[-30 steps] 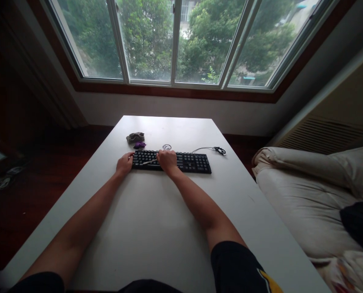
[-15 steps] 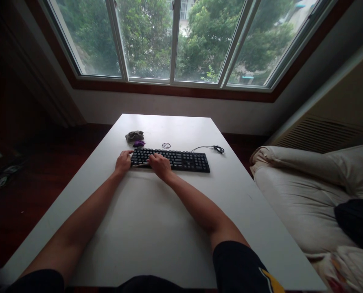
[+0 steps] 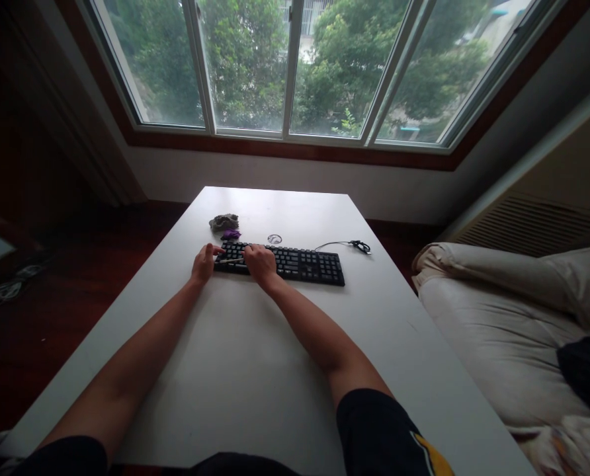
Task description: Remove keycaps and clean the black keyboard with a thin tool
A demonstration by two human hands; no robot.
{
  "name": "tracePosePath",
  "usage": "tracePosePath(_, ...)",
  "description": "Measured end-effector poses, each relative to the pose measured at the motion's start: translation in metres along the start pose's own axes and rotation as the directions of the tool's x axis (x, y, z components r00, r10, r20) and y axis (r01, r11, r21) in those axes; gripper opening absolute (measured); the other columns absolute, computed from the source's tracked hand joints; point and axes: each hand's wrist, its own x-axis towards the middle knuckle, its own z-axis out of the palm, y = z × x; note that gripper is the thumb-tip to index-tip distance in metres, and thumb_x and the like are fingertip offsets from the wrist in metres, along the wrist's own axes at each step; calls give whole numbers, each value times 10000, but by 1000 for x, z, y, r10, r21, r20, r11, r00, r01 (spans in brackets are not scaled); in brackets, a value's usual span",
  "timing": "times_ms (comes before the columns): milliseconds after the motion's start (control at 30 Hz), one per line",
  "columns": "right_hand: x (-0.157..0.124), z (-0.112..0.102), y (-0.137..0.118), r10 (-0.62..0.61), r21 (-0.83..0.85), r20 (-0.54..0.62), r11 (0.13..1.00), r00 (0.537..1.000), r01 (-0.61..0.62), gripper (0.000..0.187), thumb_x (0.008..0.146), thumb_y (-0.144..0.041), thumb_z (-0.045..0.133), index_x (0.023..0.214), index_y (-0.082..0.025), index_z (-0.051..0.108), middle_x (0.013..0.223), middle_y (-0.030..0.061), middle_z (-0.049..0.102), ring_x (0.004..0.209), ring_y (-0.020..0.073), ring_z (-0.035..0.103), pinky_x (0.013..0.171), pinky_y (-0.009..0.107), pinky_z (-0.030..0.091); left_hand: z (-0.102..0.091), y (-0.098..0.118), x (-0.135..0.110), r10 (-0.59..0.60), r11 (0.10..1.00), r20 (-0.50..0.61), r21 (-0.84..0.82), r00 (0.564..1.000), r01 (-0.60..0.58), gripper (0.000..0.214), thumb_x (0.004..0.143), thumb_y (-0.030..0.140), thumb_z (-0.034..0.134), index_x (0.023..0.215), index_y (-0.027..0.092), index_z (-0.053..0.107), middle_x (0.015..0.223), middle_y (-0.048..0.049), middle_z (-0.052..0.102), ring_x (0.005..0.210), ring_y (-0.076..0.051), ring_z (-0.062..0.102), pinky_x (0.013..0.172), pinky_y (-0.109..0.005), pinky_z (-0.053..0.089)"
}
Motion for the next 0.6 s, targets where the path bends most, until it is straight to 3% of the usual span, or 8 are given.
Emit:
tracePosePath(233, 11, 1, -21, 27, 49, 92, 998, 995, -31, 369, 1095, -397, 342, 1150, -196, 647, 1155, 127, 694, 1028, 213, 662, 800, 280, 490, 0, -4, 5, -9, 1000, -17, 15, 1000, 9, 789, 1053, 564, 77, 990, 204, 776, 1163, -97, 703, 1067, -233, 647, 1011, -371, 490)
tracePosePath(367, 13, 2, -30, 12, 55, 80, 998, 997, -16, 393, 1097, -410, 320, 1139, -210, 656, 1136, 107, 700, 998, 224, 683, 780, 302, 506, 1, -6, 5, 40, 997, -40, 71, 998, -37, 750, 1061, 537, 117, 963, 206, 783, 1172, -106, 676, 1120, -242, 617, 1057, -375, 461)
tracePosePath(467, 6, -2, -20, 33, 28, 89, 999, 995, -35, 384, 1096, -389, 331, 1122, -205, 666, 1127, 114, 702, 990, 219, 684, 780, 292, 495, 1, -6, 5, 72, 993, -68, 101, 995, -65, 694, 1064, 500, 173, 932, 212, 790, 1221, -108, 646, 1169, -257, 580, 1100, -390, 428)
tracePosePath(600, -17, -8, 14, 79, -18, 74, 997, 994, -78, 364, 1091, -402, 357, 1098, -213, 668, 1121, 104, 703, 1000, 209, 670, 754, 263, 454, 0, -5, 4, 54, 993, -50, 110, 997, -48, 611, 1060, 448, 239, 935, 222, 792, 1216, -103, 650, 1153, -267, 573, 1101, -409, 420)
